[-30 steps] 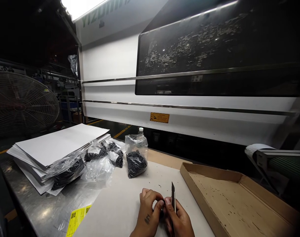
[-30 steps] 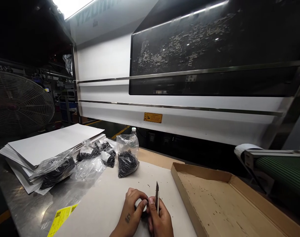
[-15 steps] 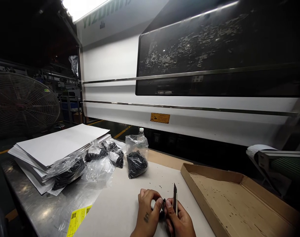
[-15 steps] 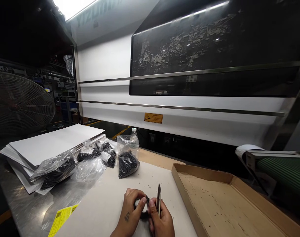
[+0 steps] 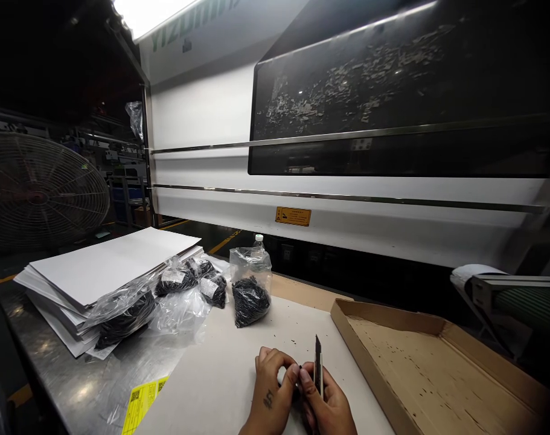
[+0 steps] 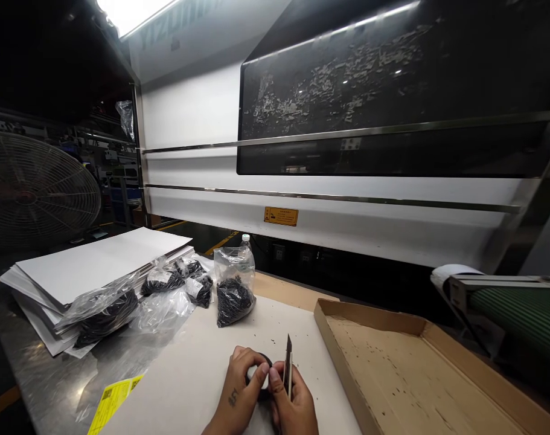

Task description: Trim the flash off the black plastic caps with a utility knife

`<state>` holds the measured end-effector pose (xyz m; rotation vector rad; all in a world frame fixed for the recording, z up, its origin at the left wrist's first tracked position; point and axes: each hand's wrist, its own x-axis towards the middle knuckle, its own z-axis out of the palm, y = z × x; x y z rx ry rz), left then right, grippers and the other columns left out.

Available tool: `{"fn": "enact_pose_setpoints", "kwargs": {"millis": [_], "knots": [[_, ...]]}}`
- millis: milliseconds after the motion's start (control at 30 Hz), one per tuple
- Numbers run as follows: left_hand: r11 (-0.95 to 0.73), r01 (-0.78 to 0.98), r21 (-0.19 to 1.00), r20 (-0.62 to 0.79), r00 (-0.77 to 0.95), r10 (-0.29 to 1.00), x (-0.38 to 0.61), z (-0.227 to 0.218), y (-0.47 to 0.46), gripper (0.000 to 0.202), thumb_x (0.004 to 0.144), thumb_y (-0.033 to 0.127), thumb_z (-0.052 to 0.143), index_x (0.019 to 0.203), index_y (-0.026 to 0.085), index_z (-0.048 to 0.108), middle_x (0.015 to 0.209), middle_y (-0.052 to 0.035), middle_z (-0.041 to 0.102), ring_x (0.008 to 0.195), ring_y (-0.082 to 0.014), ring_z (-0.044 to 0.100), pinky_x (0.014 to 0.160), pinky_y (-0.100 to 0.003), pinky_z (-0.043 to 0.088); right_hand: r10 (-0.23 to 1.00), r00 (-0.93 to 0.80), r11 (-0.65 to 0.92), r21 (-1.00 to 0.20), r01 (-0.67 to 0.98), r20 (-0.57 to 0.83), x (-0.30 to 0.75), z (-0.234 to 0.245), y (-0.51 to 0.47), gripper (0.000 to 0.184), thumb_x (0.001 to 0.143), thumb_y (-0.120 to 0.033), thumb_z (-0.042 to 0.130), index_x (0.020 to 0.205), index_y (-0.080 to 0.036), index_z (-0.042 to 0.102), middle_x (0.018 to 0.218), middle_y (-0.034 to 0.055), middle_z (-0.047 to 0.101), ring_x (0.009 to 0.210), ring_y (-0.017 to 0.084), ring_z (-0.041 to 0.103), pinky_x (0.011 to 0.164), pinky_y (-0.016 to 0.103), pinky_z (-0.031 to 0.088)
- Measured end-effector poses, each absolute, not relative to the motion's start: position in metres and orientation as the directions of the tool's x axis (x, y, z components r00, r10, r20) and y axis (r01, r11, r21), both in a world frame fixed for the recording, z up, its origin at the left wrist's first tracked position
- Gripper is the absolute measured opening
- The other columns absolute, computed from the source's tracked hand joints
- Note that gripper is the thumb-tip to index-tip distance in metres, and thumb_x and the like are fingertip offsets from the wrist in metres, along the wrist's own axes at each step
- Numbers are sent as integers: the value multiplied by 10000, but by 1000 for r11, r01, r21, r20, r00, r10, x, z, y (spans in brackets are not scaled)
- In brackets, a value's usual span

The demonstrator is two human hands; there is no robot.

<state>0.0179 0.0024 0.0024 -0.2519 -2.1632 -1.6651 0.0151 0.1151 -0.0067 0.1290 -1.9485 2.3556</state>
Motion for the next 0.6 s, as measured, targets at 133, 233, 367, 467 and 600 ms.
{"fn": "enact_pose_setpoints", "kwargs": {"millis": [133,233,367,467,600], "knots": [[258,372,892,408,-908,-99,19,6,2,235,942,338,484,841,194,640,875,-53,606,953,-234,498,880,-369,383,24,-991,-196,-972,-131,129,13,-9,116,515,795,-678,627,859,-184,495,600,-35,495,367,45,297,346,157,206],[247,380,891,412,-906,-91,20,7,1,217,940,318,490,852,193,645,879,-52,611,955,-230,500,880,-364,386,34,-992,-175,-977,-123,119,12,-10,117,539,810,-714,580,820,-183,485,551,-38,484,353,46,284,348,162,216],[246,404,881,430,-901,-60,22,8,2,166,927,269,507,878,198,648,893,-44,624,958,-226,498,877,-358,386,31,-995,-123,-988,-99,96,13,-8,116,552,809,-737,556,808,-189,489,483,-57,422,348,67,299,337,165,235],[251,414,875,438,-898,-48,22,10,2,153,921,234,502,882,204,647,903,-38,634,960,-226,494,882,-360,382,37,-996,-118,-989,-86,83,15,-4,114,559,769,-731,611,890,-196,502,484,-67,411,354,75,291,322,166,239],[247,421,873,446,-893,-53,22,11,2,144,911,220,509,871,207,647,896,-35,635,957,-225,496,884,-359,386,28,-997,-139,-987,-81,78,17,-2,113,552,749,-705,655,896,-192,514,479,-71,393,370,73,284,326,160,230]]}}
